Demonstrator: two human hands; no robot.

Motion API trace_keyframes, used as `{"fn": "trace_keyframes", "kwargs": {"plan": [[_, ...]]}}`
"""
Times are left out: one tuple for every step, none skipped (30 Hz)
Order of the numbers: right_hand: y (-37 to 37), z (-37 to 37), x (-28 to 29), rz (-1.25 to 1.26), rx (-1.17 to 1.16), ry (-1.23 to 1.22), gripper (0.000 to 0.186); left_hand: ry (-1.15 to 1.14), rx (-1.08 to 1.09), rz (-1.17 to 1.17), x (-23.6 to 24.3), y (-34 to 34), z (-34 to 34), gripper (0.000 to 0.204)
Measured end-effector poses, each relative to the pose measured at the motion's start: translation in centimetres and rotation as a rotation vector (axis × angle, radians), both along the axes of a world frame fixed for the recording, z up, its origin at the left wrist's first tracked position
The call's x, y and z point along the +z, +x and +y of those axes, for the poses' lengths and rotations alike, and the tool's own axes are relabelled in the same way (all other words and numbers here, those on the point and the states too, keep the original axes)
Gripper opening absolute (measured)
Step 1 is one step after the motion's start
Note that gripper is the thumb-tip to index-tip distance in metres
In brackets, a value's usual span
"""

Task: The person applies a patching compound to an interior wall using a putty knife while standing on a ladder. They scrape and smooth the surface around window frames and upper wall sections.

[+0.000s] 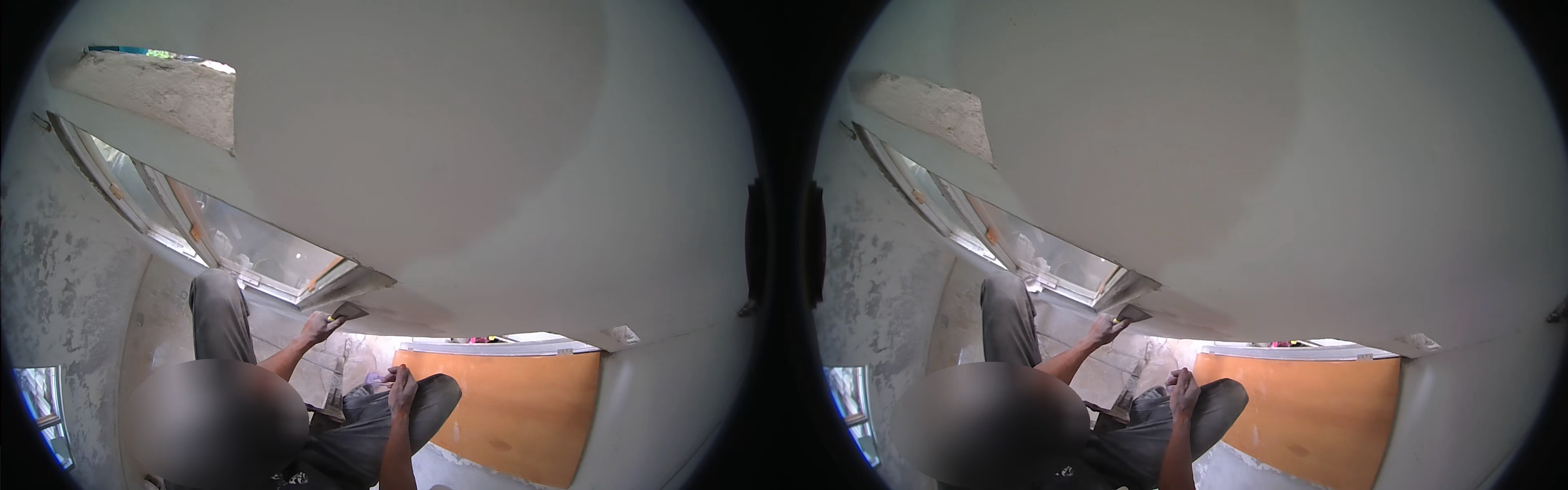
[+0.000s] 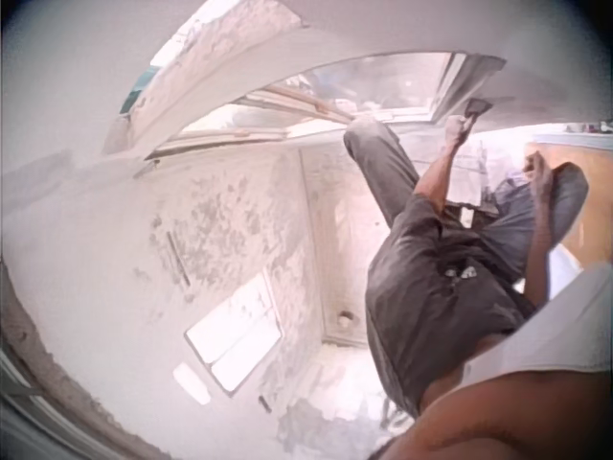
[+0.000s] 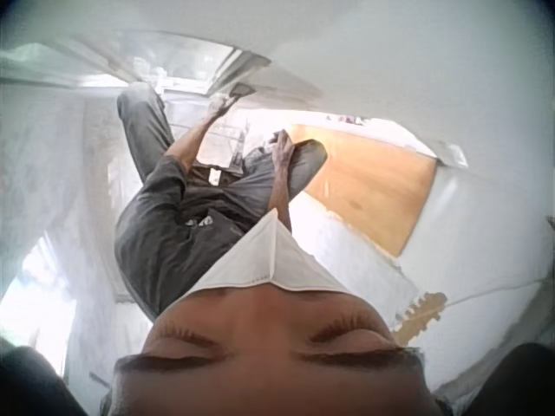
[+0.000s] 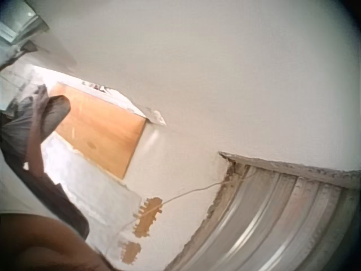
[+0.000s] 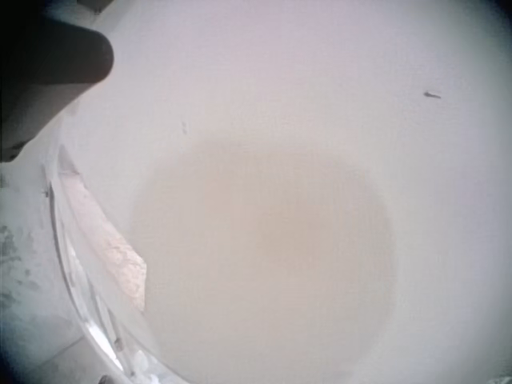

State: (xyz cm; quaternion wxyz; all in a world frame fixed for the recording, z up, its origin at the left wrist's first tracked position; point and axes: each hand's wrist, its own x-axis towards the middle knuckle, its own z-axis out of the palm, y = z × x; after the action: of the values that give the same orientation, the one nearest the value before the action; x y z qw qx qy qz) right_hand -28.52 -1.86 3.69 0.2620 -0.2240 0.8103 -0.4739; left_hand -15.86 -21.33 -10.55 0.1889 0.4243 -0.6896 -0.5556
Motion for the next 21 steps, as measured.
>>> {"fn": "trace_keyframes", "kwargs": {"plan": [[0.1, 0.2, -0.2, -0.004, -0.010, -0.002, 0.038, -0.040, -0.016, 0.030, 0.4, 0.1, -0.1, 0.055], [0.1, -0.3, 0.2, -0.001, -0.010, -0.006, 0.038, -0.050, -0.029, 0.012, 0.9, 0.0, -0.1, 0.053], [0.1, -0.8, 0.6, 0.003, -0.011, -0.011, 0.038, -0.050, -0.026, 0.057, 1.6, -0.3, 0.0, 0.051], [0.4, -1.3, 0.9, 0.005, -0.014, -0.027, 0.039, -0.089, 0.017, 0.162, 2.4, -1.6, -0.2, 0.051], [0.2, -1.6, 0.9, 0.031, 0.006, -0.029, 0.039, -0.116, 0.050, 0.257, 3.9, -2.4, -0.2, 0.050], [0.1, -1.5, 0.4, 0.041, 0.024, -0.020, 0.039, -0.107, 0.036, 0.204, 3.8, -2.3, -0.6, 0.051], [0.2, -1.1, -0.1, 0.050, 0.043, -0.011, 0.038, -0.099, 0.022, 0.150, 3.2, -2.0, -0.8, 0.051], [0.1, -0.9, -0.4, 0.048, 0.042, -0.028, 0.038, -0.135, -0.011, 0.101, 1.8, -1.3, -0.9, 0.053], [0.1, -0.6, -0.3, 0.031, 0.029, -0.022, 0.038, -0.087, -0.005, 0.066, 0.7, -0.3, -0.3, 0.053], [0.1, -0.3, -0.1, 0.013, 0.015, -0.015, 0.039, -0.039, 0.000, 0.031, -0.4, 0.7, 0.3, 0.053], [-0.1, -0.5, 0.2, 0.005, 0.004, -0.016, 0.039, 0.002, 0.007, 0.006, 0.1, 0.9, 0.1, 0.054], [-0.1, -0.7, 0.5, 0.015, -0.003, -0.018, 0.039, 0.031, -0.029, -0.023, 1.3, 0.8, 0.3, 0.054], [0.0, -0.9, 0.7, 0.025, -0.010, -0.019, 0.039, 0.026, -0.004, 0.030, 1.2, -0.1, 0.1, 0.054], [0.4, -0.6, 0.6, 0.021, -0.019, -0.008, 0.039, 0.035, 0.020, 0.069, 1.1, -0.4, 0.5, 0.054], [0.5, -0.6, 0.6, 0.023, -0.005, -0.017, 0.039, 0.044, 0.045, 0.108, 1.0, -0.5, 0.9, 0.054], [0.4, -1.0, 0.5, 0.024, 0.008, -0.026, 0.039, 0.028, 0.046, 0.051, 0.7, -0.4, 0.6, 0.055], [0.5, -1.2, 0.4, 0.020, 0.024, -0.038, 0.039, 0.000, 0.043, 0.035, 0.2, -0.2, 0.3, 0.055], [0.2, -1.2, 0.3, 0.050, 0.041, -0.018, 0.038, -0.029, 0.040, 0.019, -0.5, 0.0, 0.0, 0.055], [0.5, -0.7, 0.0, 0.036, 0.031, 0.000, 0.038, -0.058, 0.038, 0.002, -1.1, 0.5, -0.1, 0.055], [0.4, -0.6, 0.3, 0.043, 0.018, 0.008, 0.038, -0.022, 0.009, 0.031, -0.2, 0.7, -0.3, 0.054], [0.2, -0.7, 0.6, 0.050, 0.004, 0.016, 0.038, -0.029, -0.001, 0.039, 0.2, 0.3, -0.3, 0.054]]}}
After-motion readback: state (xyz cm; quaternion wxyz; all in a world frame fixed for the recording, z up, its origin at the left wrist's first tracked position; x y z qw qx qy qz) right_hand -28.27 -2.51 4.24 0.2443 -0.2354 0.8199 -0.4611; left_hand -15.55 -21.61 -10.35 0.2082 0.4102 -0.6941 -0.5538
